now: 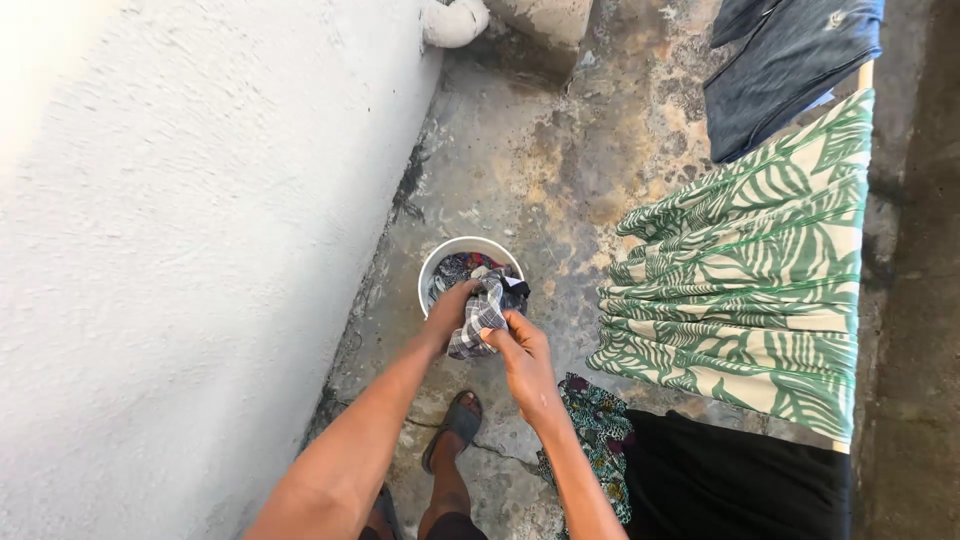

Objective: Hanging various items of wet laundry on an outdoor clothesline from a plastic bucket.

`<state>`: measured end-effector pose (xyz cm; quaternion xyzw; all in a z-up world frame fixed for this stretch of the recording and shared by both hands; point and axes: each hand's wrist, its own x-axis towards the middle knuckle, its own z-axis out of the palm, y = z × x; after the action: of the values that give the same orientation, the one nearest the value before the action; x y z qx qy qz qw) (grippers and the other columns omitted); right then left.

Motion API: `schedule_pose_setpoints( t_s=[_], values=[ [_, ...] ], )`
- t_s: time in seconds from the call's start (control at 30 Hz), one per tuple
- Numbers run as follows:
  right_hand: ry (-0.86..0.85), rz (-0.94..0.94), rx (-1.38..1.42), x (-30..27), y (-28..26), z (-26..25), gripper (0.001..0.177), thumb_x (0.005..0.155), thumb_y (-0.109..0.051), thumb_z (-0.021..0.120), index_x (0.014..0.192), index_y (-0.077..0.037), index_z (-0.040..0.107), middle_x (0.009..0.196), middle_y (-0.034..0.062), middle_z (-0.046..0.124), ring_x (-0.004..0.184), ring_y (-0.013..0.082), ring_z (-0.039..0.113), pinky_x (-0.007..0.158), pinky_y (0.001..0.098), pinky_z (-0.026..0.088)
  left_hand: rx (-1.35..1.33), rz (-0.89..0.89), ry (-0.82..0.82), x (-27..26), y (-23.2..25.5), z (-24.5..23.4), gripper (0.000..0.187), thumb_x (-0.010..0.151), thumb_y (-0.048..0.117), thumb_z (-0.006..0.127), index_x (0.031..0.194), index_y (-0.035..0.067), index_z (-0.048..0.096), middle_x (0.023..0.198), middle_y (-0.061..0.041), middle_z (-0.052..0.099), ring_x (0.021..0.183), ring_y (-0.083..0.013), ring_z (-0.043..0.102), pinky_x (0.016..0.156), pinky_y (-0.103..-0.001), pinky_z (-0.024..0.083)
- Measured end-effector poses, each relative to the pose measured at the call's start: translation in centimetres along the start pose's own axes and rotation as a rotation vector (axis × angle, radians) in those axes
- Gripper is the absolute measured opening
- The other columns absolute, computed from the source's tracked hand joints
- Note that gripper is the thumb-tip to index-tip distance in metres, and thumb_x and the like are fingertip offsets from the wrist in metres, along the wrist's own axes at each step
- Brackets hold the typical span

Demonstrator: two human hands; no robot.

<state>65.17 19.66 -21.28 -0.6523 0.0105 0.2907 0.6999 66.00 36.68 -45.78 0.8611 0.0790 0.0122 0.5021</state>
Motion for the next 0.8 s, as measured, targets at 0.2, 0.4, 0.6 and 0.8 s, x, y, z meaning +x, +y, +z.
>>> schedule_pose_setpoints(
  t_s=[0.2,0.4,0.6,0.8],
  values=[
    [0.064,-0.069,-0.135,-3.2,-4.1,0.0,0.015,0.090,-0.013,0.068,0.096,0.001,0.070,0.082,-0.0051,0.061,0.077,0.0048,0.046,0.069,0.0238,0.039,-0.060,-0.120,0.045,1.0,12.3,-7.7,0.036,0.082,0.001,0.068,0.118,0.007,0.063,0.113,-0.018,0.072,0.110,-0.0391,0.067,0.091,-0.043,0.051],
    [0.179,0.023,-0.288,-5.5,-2.8,1.2,0.017,0.089,-0.017,0.072,0.095,-0.001,0.070,0.077,-0.0029,0.061,0.074,0.0060,0.048,0.069,0.0245,0.042,-0.074,-0.044,0.151,1.4,14.9,-10.8,0.039,0.081,-0.009,0.047,0.117,0.003,0.057,0.107,-0.024,0.069,0.106,-0.0449,0.062,0.090,-0.048,0.048],
    [0.289,0.057,-0.537,-5.6,-3.2,3.9,0.030,0.087,-0.024,0.073,0.094,0.005,0.065,0.074,0.0078,0.069,0.067,0.0146,0.054,0.062,0.0340,0.045,-0.118,0.068,0.034,1.7,16.8,-13.6,0.039,0.083,-0.007,0.047,0.119,0.001,0.059,0.107,-0.028,0.068,0.105,-0.0464,0.063,0.089,-0.047,0.048],
    [0.368,0.028,-0.588,-6.1,-5.4,5.7,0.035,0.090,-0.030,0.074,0.102,0.003,0.068,0.087,0.0133,0.074,0.080,0.0217,0.063,0.077,0.0355,0.051,-0.236,-0.071,-0.044,2.0,23.6,-18.9,0.030,0.085,-0.001,0.054,0.115,0.001,0.060,0.099,-0.026,0.070,0.094,-0.0444,0.066,0.082,-0.044,0.050]
  ],
)
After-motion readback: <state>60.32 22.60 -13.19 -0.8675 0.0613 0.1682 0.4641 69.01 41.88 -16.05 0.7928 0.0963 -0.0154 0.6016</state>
